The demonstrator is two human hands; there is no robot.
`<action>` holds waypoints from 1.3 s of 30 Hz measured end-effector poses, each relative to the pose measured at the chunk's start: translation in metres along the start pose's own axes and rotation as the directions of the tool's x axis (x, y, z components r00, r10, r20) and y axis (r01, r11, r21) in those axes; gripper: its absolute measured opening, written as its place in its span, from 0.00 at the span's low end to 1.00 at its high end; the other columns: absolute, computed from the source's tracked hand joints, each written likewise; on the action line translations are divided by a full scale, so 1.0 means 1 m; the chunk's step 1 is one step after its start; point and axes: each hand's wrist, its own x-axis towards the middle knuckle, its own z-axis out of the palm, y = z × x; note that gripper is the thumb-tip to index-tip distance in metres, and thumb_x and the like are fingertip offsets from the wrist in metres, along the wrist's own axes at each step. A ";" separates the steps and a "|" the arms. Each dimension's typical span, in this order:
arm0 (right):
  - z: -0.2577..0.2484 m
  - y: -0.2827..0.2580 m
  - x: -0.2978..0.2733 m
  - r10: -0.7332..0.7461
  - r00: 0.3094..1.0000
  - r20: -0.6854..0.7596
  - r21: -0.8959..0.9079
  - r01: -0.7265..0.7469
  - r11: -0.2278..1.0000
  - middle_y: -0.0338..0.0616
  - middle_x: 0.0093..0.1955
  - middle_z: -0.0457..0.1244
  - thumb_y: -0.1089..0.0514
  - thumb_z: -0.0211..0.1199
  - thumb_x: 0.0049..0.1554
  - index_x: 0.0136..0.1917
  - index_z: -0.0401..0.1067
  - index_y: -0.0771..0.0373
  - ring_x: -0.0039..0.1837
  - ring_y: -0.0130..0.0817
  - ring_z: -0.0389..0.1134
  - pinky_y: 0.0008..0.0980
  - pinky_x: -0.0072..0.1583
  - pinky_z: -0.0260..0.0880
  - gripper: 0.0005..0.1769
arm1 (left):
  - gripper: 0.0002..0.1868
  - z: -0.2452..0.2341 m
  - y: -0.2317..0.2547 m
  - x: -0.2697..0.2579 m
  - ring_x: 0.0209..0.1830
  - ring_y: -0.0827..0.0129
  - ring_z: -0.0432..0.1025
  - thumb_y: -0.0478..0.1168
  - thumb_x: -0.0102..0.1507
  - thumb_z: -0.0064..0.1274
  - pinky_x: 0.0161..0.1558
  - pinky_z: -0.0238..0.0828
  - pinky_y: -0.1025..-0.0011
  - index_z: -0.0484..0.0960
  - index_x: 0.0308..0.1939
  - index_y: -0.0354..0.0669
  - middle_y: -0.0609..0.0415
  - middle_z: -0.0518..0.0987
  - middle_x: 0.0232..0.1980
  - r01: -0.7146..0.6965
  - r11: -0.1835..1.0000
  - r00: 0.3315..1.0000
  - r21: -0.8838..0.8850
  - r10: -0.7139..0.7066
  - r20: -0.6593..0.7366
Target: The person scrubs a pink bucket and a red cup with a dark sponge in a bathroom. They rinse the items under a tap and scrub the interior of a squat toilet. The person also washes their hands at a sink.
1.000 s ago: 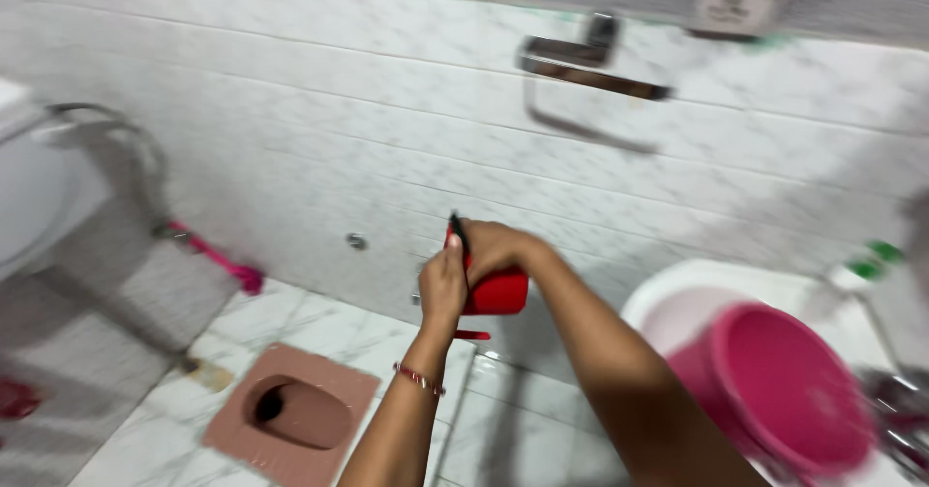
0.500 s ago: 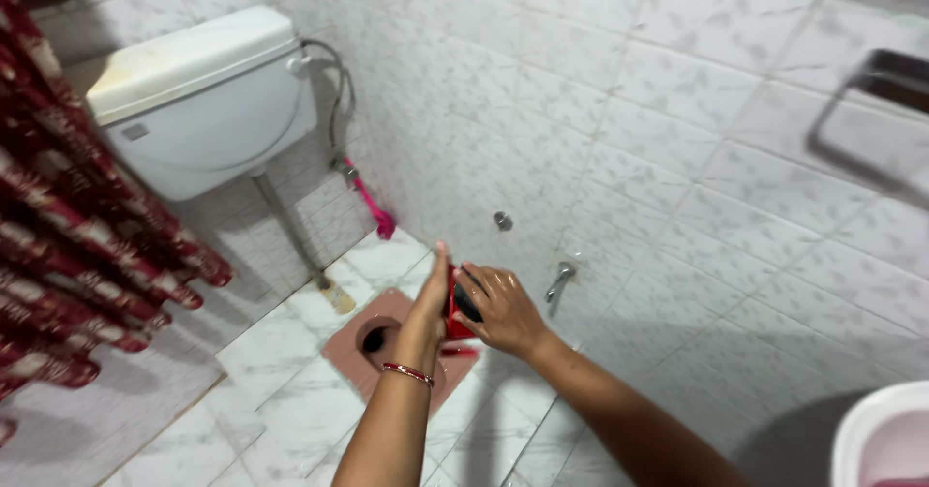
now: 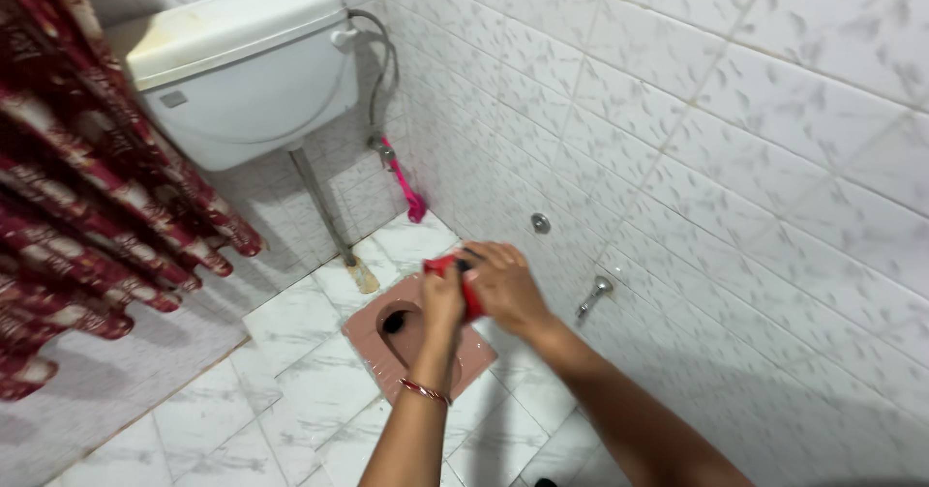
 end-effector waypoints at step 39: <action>-0.014 0.100 0.049 0.572 0.552 0.607 -0.277 -0.528 0.803 0.37 0.66 0.69 0.40 0.52 0.66 0.60 0.77 0.50 0.69 0.40 0.68 0.43 0.76 0.61 0.20 | 0.38 0.100 0.005 0.025 0.70 0.62 0.68 0.68 0.65 0.37 0.70 0.67 0.58 0.68 0.67 0.45 0.50 0.72 0.69 0.396 0.709 0.896 -0.583 -0.162 0.413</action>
